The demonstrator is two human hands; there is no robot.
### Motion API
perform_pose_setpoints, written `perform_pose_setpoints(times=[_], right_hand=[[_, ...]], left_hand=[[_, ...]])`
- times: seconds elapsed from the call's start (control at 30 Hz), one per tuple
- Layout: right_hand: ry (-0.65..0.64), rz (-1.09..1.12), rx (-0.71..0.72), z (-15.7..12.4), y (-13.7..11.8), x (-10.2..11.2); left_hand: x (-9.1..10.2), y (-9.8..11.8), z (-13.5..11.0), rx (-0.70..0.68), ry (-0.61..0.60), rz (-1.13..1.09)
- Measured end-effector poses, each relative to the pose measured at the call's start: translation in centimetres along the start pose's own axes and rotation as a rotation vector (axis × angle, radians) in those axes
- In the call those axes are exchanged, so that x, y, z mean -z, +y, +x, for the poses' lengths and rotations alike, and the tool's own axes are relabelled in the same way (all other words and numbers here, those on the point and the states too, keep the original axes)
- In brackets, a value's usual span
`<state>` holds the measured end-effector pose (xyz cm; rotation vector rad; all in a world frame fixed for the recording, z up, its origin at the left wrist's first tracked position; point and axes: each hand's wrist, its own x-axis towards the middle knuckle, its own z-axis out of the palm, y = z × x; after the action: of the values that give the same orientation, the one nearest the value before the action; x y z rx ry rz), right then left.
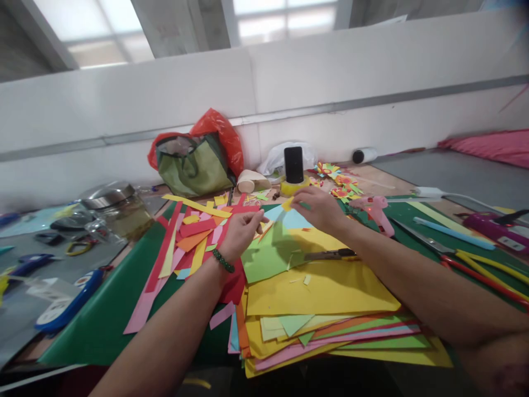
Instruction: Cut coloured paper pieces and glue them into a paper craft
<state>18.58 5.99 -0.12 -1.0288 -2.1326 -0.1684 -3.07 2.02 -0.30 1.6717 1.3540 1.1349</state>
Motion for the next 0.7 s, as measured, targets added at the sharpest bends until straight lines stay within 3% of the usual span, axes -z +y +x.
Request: perform_pose_setpoints(times=[0.07, 0.13, 0.2, 0.3, 0.4, 0.57, 0.63, 0.7], right_hand=[[0.257, 0.111, 0.104, -0.1, -0.7, 0.6], [0.300, 0.204, 0.267, -0.4, -2.0, 1.3], [0.178, 0.280, 0.456, -0.8, -3.5, 1.8], [-0.079, 0.348, 0.608, -1.5, -5.2, 2.1], [-0.238, 0.352, 0.558, -2.0, -5.6, 2.0], [-0.380, 0.390, 0.455, -2.2, -5.4, 1.9], [-0.396, 0.458, 0.414, -2.2, -5.4, 1.9], [-0.321, 0.536, 0.323, -2.1, -5.3, 2.0]], left_hand=[[-0.4, 0.6, -0.4, 0.148, -0.159, -0.192], [-0.7, 1.0, -0.6, 0.300, -0.299, -0.368], [-0.8, 1.1, -0.6, 0.360, -0.325, -0.521], [-0.6, 0.7, -0.4, 0.318, -0.197, -0.640], [-0.3, 0.6, -0.3, 0.306, -0.143, -0.676], [-0.3, 1.1, -0.3, 0.318, -0.248, -0.837], [-0.4, 1.2, -0.3, 0.341, -0.267, -0.861], [-0.5, 1.0, -0.1, 0.369, -0.206, -0.756]])
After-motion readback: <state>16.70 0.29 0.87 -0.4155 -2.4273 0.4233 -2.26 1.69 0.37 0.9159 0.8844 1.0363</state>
